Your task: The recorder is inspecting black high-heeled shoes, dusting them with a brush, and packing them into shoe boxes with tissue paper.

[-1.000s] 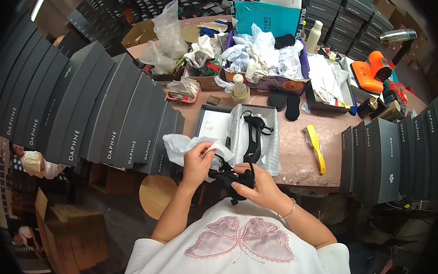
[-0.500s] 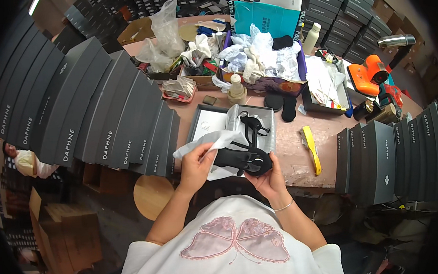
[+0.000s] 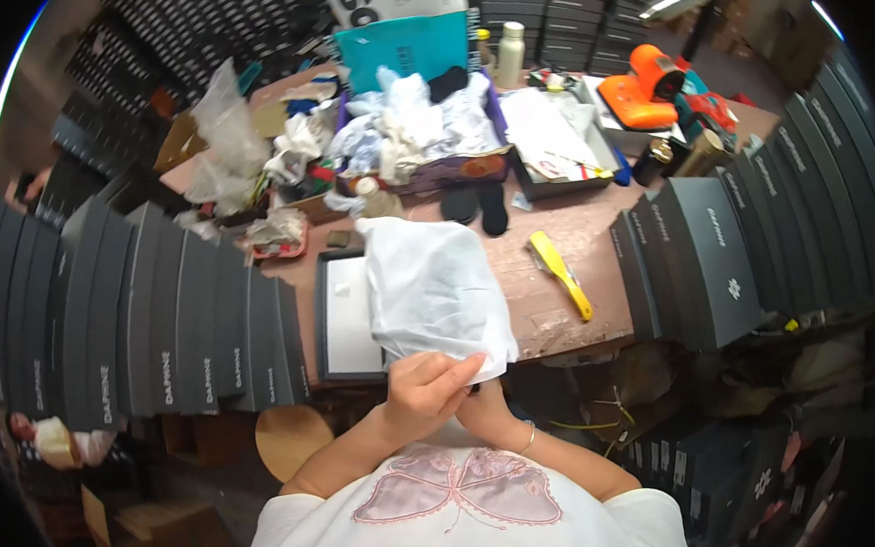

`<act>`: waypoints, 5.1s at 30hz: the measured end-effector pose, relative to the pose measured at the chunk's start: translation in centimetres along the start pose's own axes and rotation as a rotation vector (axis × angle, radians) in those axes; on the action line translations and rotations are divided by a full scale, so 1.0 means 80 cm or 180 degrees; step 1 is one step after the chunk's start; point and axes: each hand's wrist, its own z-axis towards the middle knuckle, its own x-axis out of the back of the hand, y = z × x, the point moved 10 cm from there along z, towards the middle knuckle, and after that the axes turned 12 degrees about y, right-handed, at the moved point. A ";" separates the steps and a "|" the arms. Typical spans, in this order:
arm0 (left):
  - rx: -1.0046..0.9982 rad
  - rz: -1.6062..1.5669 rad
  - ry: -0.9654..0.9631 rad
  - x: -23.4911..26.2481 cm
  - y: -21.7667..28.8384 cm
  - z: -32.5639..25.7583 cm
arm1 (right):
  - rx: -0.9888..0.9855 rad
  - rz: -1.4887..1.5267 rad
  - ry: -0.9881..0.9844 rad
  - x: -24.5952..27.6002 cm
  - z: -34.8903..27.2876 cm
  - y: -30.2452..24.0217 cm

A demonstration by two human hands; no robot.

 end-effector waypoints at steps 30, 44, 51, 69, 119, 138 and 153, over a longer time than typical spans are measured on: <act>0.4450 0.0154 -0.0037 -0.093 -0.360 -0.273 | -0.0240 -0.0901 -0.2507 -0.084 0.047 0.126; 0.1085 0.0540 -0.1158 0.023 -0.167 -0.118 | -0.1571 0.1496 -0.1499 -0.031 0.135 0.020; 0.5036 -0.4555 0.1776 -0.023 -0.211 -0.203 | -0.0666 0.0652 -0.1295 -0.079 0.066 -0.014; 0.4256 -0.1460 0.0665 -0.082 -0.218 -0.215 | -0.0834 -0.1009 -0.2614 -0.048 0.032 0.051; 0.1603 0.0635 -0.0377 0.038 -0.230 0.060 | -0.2512 0.3617 -0.2999 0.046 0.040 -0.036; 0.3165 -0.0422 0.0951 0.023 -0.265 -0.075 | -0.3314 0.4161 -0.2653 -0.026 -0.010 0.072; -0.0313 -0.0606 -0.0282 0.005 -0.036 0.046 | -0.1686 0.1356 0.0219 -0.006 0.108 0.047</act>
